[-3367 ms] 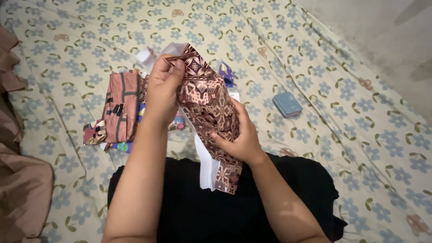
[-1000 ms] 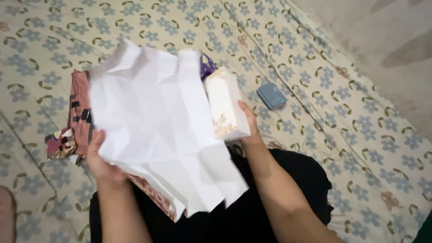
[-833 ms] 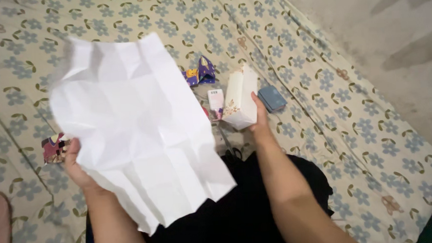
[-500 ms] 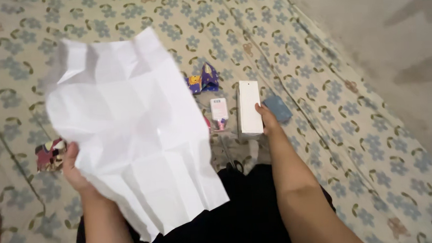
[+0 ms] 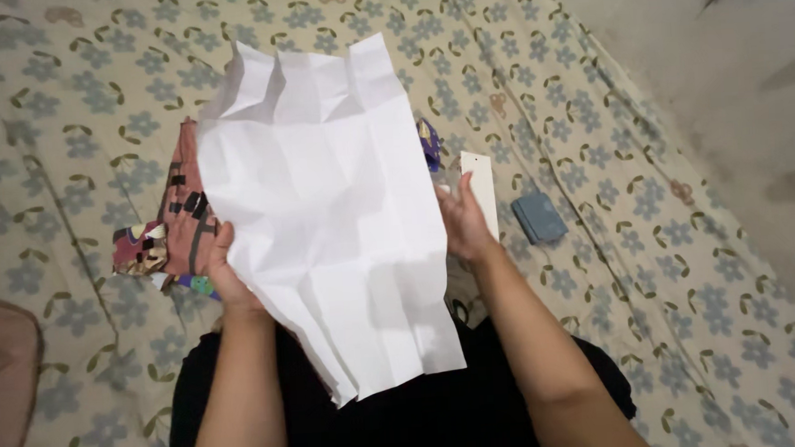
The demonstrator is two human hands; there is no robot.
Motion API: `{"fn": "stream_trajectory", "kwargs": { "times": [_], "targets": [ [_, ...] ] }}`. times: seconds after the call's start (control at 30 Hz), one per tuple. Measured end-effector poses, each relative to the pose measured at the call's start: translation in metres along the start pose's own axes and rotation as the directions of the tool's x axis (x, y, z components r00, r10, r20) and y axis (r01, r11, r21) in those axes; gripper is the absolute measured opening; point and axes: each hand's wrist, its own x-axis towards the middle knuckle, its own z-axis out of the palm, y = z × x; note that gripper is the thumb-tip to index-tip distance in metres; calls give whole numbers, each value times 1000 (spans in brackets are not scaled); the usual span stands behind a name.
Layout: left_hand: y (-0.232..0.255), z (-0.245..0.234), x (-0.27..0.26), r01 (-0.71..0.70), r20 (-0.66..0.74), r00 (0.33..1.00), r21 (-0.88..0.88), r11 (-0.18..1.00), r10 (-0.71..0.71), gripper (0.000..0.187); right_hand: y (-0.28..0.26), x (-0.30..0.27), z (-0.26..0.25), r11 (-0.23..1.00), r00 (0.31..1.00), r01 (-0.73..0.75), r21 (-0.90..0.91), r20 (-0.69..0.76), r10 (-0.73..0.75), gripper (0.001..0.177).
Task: The person sits on a bed and opens two wrapped parcels. They first unwrap a patterned parcel to reveal a white box, then unwrap a purple space-themed parcel to reveal a smaller white box. The wrapping paper is removed and set aside.
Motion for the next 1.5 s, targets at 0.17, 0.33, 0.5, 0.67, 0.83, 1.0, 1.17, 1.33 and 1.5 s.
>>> {"fn": "stream_trajectory", "kwargs": {
  "times": [0.17, 0.33, 0.5, 0.67, 0.83, 1.0, 1.17, 1.33, 1.5],
  "targets": [
    [-10, 10, -13, 19, -5, 1000, -26, 999, -19, 66, 24, -30, 54, 998, 995, 13, -64, 101, -7, 67],
    [-13, 24, -28, 148, 89, 986, -44, 988, -143, 66, 25, -48, 66, 927, 996, 34, -374, -62, -61, 49],
    [-13, 47, -37, 132, -54, 991, 447, 885, -120, 67, 5, -75, 71, 902, 966, 89, -422, -185, -182, 47],
    [-26, 59, -36, 50, 22, 997, 535, 844, -73, 59, -19, -101, 54, 876, 969, 174, -449, -78, -233, 46],
    [-45, 51, -38, 63, -58, 998, 621, 782, -34, 63, -7, -98, 33, 812, 946, 162, -561, -146, -290, 53],
    [-45, 38, -38, 75, 33, 994, 463, 883, -102, 51, 0, -79, 20, 834, 891, 180, -521, -273, -363, 56],
    [-61, 39, -23, 284, -220, 958, 682, 674, -182, 59, 2, -68, 28, 653, 849, 5, -757, -342, -404, 64],
    [-56, 37, -24, 92, -35, 996, 541, 836, -87, 79, -20, -86, 45, 558, 943, 92, -825, -108, -316, 98],
    [-17, 20, -15, 242, 91, 967, -49, 969, -237, 71, -53, -107, 48, 459, 973, 78, -885, -34, -230, 101]
  ]
}}
